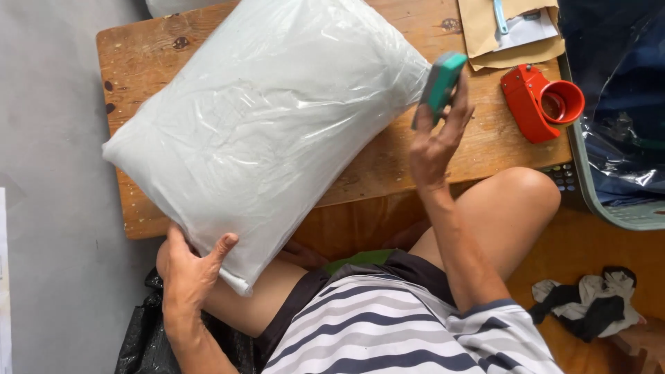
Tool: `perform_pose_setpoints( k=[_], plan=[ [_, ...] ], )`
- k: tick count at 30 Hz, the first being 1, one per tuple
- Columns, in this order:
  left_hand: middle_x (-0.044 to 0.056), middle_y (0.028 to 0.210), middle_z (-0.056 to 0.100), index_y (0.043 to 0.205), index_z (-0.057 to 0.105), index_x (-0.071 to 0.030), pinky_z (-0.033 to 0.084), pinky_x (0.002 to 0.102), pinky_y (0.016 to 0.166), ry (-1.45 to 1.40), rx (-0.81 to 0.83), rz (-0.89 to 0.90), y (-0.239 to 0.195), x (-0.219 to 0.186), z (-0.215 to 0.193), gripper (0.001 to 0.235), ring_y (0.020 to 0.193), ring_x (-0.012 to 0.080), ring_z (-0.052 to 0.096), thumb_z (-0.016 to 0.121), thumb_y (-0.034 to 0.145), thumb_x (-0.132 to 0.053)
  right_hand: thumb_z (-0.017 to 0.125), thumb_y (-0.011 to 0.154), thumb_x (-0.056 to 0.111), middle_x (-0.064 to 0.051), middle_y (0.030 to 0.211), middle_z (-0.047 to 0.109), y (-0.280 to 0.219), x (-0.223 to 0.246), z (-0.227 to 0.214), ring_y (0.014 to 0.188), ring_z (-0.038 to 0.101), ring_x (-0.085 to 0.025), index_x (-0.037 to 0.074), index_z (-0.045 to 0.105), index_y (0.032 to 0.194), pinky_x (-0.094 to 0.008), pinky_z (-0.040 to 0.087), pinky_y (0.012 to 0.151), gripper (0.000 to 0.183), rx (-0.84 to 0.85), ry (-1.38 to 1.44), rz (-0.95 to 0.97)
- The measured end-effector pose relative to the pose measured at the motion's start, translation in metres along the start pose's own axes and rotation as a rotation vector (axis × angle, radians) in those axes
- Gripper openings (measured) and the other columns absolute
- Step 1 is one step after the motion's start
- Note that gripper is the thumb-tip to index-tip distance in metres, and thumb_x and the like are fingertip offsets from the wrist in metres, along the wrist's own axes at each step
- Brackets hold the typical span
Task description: The person scrubs a white pillow wrapped in clear plastic with a green brush. They repeatedly rub the surface of the pillow, rotating it to clean different sides and edges.
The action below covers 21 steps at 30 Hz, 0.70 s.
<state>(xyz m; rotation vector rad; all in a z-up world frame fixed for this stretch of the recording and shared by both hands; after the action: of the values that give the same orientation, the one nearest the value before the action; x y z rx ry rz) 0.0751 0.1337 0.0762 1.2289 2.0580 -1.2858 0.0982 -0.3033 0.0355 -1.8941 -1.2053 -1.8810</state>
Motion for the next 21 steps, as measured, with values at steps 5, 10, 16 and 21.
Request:
perform_pose_setpoints(
  k=[5, 10, 16, 21],
  plan=[
    [0.024, 0.167, -0.022, 0.168, -0.009, -0.021, 0.006, 0.066, 0.136, 0.497, -0.352, 0.616, 0.007, -0.050, -0.012, 0.130, 0.162, 0.0479, -0.013, 0.060, 0.075, -0.081, 0.060, 0.109, 0.018, -0.015, 0.133, 0.054, -0.094, 0.055, 0.055, 0.112, 0.055, -0.033, 0.022, 0.042, 0.151, -0.046, 0.035, 0.094, 0.046, 0.333, -0.365, -0.787],
    [0.017, 0.173, -0.007, 0.166, 0.000, -0.028, 0.008, 0.086, 0.110, 0.670, -0.258, 0.581, 0.045, -0.049, 0.029, 0.121, 0.157, 0.0512, -0.005, 0.056, 0.075, -0.085, 0.060, 0.108, 0.011, -0.011, 0.123, 0.049, -0.009, -0.035, 0.023, 0.110, 0.051, -0.026, 0.033, 0.026, 0.162, -0.039, 0.050, 0.083, 0.068, 0.017, -0.412, -0.341],
    [0.014, 0.174, -0.006, 0.169, 0.004, -0.023, 0.005, 0.082, 0.118, 0.642, -0.385, 0.647, 0.027, -0.033, 0.041, 0.124, 0.159, 0.0478, -0.006, 0.060, 0.078, -0.088, 0.057, 0.116, 0.017, -0.007, 0.141, 0.061, 0.023, -0.011, 0.008, 0.127, 0.061, -0.027, 0.029, 0.028, 0.161, -0.048, 0.034, 0.113, 0.055, -0.014, -0.180, -0.135],
    [0.016, 0.174, -0.001, 0.169, 0.005, -0.018, 0.005, 0.079, 0.121, 0.591, -0.444, 0.713, 0.023, -0.037, 0.044, 0.125, 0.161, 0.0467, -0.003, 0.063, 0.080, -0.086, 0.065, 0.110, 0.011, -0.014, 0.134, 0.056, -0.083, 0.102, 0.082, 0.124, 0.054, -0.033, 0.014, 0.035, 0.160, -0.046, 0.038, 0.109, 0.059, 0.256, -0.179, -0.597]
  ],
)
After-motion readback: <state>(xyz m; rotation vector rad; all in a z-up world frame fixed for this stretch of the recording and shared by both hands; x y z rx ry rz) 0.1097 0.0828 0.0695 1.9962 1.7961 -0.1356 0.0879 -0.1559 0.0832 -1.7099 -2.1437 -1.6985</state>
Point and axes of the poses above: each hand's wrist, its own y-axis towards the middle knuckle, its own z-axis out of the palm, x = y × z, the point moved 9 cm from there along y, towards the middle knuckle
